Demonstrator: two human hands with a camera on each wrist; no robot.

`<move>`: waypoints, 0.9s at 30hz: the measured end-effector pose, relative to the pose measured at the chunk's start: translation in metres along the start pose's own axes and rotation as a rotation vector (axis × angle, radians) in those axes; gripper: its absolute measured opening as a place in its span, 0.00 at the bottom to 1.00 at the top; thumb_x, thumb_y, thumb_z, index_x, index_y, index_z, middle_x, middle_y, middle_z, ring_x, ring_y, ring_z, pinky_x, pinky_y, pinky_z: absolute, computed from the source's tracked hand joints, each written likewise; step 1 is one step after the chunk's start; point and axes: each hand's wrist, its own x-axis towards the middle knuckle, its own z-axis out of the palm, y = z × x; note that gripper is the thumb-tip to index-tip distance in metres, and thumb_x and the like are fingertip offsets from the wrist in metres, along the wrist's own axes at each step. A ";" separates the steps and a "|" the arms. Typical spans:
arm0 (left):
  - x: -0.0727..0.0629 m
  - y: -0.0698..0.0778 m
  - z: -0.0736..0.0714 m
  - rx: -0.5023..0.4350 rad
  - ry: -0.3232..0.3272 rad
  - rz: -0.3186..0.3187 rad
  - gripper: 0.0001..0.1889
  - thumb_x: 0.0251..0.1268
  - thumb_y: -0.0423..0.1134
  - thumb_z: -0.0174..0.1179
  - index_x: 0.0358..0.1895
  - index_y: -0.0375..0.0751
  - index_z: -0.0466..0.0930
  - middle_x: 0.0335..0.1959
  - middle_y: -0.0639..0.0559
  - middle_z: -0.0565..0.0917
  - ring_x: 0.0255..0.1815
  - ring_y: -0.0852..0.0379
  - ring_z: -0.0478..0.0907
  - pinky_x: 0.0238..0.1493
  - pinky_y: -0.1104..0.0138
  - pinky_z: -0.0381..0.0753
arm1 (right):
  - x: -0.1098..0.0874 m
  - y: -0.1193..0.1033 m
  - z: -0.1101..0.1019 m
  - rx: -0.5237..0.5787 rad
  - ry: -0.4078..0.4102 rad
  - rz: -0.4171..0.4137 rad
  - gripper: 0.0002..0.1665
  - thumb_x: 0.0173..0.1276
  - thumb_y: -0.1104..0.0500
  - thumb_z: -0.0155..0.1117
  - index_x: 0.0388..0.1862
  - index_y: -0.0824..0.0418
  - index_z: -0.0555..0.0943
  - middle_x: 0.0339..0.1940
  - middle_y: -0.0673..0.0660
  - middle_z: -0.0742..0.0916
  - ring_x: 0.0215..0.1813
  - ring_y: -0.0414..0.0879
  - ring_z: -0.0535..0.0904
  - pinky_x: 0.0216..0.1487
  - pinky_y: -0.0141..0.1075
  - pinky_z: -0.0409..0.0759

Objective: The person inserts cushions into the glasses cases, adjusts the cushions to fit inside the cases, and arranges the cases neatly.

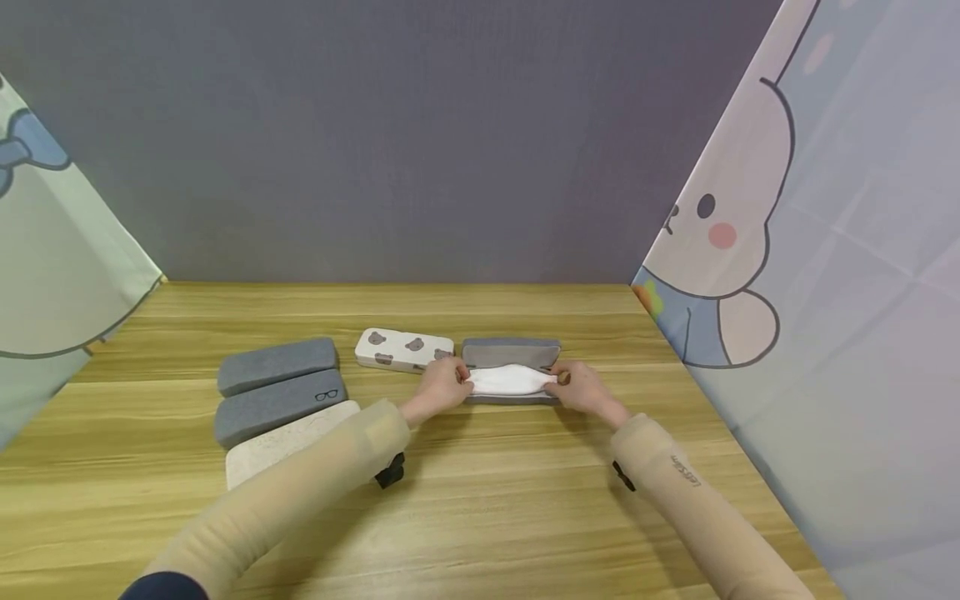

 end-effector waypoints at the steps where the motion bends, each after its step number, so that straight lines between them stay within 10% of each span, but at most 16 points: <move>1: 0.000 0.000 -0.001 -0.008 0.000 -0.001 0.06 0.59 0.29 0.59 0.37 0.29 0.80 0.36 0.38 0.83 0.29 0.52 0.74 0.33 0.65 0.77 | -0.001 0.000 -0.001 -0.004 -0.005 0.009 0.25 0.69 0.56 0.59 0.58 0.73 0.74 0.24 0.56 0.81 0.22 0.41 0.72 0.24 0.32 0.68; 10: 0.006 -0.004 -0.006 -0.200 -0.068 -0.156 0.22 0.68 0.45 0.56 0.15 0.42 0.65 0.12 0.56 0.62 0.11 0.62 0.59 0.15 0.72 0.66 | -0.004 0.000 -0.011 0.050 -0.027 0.083 0.26 0.74 0.53 0.53 0.61 0.72 0.72 0.43 0.68 0.83 0.38 0.50 0.78 0.33 0.36 0.76; 13: 0.005 -0.003 -0.008 -0.328 -0.102 -0.253 0.22 0.69 0.51 0.54 0.37 0.30 0.76 0.24 0.49 0.72 0.18 0.59 0.70 0.23 0.69 0.81 | -0.004 -0.001 -0.013 0.153 -0.066 0.130 0.28 0.76 0.51 0.48 0.61 0.74 0.70 0.32 0.63 0.82 0.31 0.46 0.76 0.30 0.35 0.74; 16: 0.003 -0.001 -0.011 -0.439 -0.127 -0.327 0.39 0.68 0.57 0.52 0.69 0.28 0.58 0.49 0.39 0.75 0.34 0.51 0.78 0.37 0.64 0.86 | -0.004 -0.004 -0.015 0.256 -0.120 0.204 0.32 0.79 0.49 0.42 0.63 0.77 0.65 0.26 0.55 0.78 0.25 0.41 0.72 0.27 0.34 0.74; 27: 0.006 0.008 -0.016 -0.738 -0.236 -0.450 0.47 0.67 0.66 0.45 0.78 0.42 0.38 0.72 0.32 0.56 0.62 0.36 0.66 0.49 0.57 0.83 | 0.000 -0.002 -0.020 0.483 -0.239 0.375 0.60 0.69 0.25 0.25 0.67 0.81 0.57 0.35 0.57 0.78 0.36 0.45 0.79 0.42 0.38 0.82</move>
